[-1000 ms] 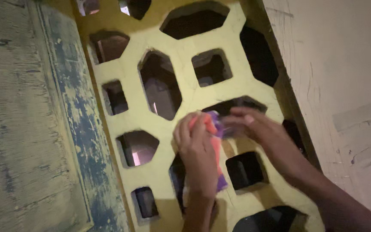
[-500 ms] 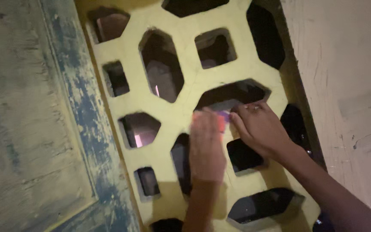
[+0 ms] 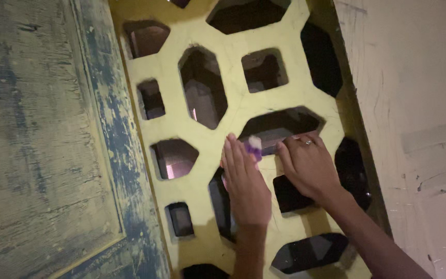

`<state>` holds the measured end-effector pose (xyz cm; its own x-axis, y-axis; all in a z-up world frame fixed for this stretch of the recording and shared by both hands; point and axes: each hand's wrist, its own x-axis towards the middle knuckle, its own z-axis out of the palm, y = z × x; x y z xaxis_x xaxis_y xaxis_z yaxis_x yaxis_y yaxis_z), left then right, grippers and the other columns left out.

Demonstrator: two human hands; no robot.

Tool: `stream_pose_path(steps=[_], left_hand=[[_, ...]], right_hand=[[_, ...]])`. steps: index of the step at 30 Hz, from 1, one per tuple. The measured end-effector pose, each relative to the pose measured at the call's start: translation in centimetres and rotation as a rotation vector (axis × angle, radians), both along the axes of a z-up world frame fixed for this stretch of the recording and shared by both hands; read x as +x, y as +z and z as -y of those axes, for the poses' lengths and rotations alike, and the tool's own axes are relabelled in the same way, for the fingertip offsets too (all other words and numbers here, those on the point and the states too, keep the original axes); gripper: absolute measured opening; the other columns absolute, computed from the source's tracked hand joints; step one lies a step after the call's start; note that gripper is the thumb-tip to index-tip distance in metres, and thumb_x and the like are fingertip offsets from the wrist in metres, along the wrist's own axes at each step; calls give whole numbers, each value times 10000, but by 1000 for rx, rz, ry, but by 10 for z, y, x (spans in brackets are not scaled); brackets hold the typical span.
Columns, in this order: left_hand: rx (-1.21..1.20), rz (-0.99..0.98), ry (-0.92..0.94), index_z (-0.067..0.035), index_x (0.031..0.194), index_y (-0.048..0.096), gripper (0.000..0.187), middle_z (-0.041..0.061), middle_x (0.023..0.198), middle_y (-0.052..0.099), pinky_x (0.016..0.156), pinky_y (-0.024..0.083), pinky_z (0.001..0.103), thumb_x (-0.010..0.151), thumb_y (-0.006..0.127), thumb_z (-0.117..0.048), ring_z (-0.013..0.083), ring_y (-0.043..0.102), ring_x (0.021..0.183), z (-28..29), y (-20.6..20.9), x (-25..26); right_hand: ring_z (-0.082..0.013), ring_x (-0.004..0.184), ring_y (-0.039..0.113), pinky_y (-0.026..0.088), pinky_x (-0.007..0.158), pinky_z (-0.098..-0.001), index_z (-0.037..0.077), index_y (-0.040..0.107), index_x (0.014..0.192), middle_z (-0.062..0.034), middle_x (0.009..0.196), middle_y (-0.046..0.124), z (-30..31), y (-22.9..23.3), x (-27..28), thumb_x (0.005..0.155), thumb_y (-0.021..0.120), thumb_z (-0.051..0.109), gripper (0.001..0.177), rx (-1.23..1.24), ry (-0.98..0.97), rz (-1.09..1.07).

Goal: The person wipes a yellow lattice-patterned wall with a multi-colored cloth. They systematically clean the surface, moving from the lower sections to the upper sections of the wall.

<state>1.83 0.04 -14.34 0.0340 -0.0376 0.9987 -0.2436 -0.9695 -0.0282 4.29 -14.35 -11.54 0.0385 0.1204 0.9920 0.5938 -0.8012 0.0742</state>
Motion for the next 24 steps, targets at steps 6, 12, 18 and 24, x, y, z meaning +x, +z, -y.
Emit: stream_pose_path(steps=[6, 12, 18, 24], left_hand=[[4, 189, 89, 75, 1558, 333, 496, 185, 1698, 238, 1297, 150, 479, 1097, 330, -108, 298, 204, 1579, -11, 40, -8], [-116, 105, 247, 96, 1516, 333, 530, 235, 1676, 241, 1302, 146, 470, 1014, 409, -57, 317, 226, 1568, -1, 64, -15], [-157, 48, 20, 189, 1513, 295, 623, 287, 1641, 229, 1171, 221, 408, 988, 489, -85, 361, 207, 1503, 29, 5, -15], [-117, 190, 29, 95, 1495, 404, 560, 208, 1639, 351, 1242, 309, 397, 1001, 556, -121, 323, 332, 1533, 21, -37, 1]], right_hand=[[-375, 984, 672, 401, 1088, -479, -19, 686, 966, -223, 896, 716, 0, 1, -7, 1033, 459, 284, 384, 0, -14, -62], [-381, 1018, 657, 388, 1102, -485, -1, 684, 961, -213, 926, 716, 1, -2, -6, 1034, 445, 296, 387, 20, 24, -65], [-398, 1056, 647, 382, 1110, -498, -9, 681, 964, -231, 944, 708, -3, -7, 4, 1051, 441, 297, 398, 59, 0, -6], [-375, 1057, 650, 371, 1150, -486, -5, 690, 988, -217, 983, 717, -1, -6, 3, 1067, 424, 294, 407, 58, -4, -107]])
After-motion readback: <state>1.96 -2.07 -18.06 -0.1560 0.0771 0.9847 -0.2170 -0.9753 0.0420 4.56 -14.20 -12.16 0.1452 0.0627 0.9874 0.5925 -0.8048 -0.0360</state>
